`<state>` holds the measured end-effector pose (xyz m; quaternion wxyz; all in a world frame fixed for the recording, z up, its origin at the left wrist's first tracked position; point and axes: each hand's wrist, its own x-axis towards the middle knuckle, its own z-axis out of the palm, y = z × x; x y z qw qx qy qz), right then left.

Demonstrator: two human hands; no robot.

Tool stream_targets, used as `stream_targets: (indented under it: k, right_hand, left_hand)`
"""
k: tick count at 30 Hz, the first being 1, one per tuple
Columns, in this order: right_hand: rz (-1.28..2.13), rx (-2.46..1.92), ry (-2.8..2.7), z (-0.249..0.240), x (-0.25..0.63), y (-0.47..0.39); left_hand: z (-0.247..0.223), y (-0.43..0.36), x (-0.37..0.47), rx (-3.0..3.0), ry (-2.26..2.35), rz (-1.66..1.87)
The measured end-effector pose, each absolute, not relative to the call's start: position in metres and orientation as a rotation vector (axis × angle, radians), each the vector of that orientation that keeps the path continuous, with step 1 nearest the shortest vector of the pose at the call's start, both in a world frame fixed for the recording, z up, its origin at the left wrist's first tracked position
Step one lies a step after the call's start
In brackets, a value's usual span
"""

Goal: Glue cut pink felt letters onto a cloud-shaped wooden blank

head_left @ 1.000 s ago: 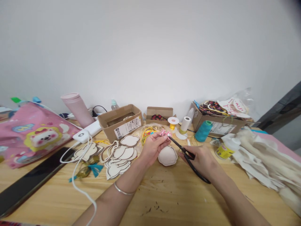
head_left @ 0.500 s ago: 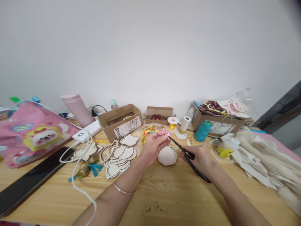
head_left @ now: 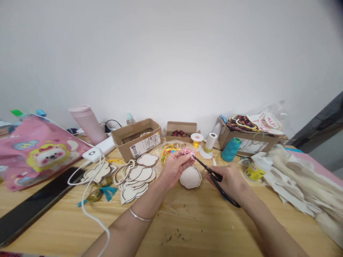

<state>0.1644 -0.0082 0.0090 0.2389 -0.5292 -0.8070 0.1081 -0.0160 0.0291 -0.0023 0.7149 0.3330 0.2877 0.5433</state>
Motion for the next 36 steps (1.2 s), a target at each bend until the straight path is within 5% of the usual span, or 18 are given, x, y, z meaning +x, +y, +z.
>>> stream_targets:
  k: [10,22,36]
  right_hand:
    - [0.33,-1.485,-2.195,0.011,0.171,-0.007]
    - [1.066,-1.247,-1.241,0.016,0.14,-0.009]
    - [1.054,-1.112,-1.326,0.004,0.152,0.001]
  left_hand:
    - [-0.001,0.029,-0.017,0.711,0.614,1.212]
    - [-0.001,0.014,-0.005,0.684,0.571,1.064]
    - [-0.004,0.011,-0.003,1.015,0.798,0.939]
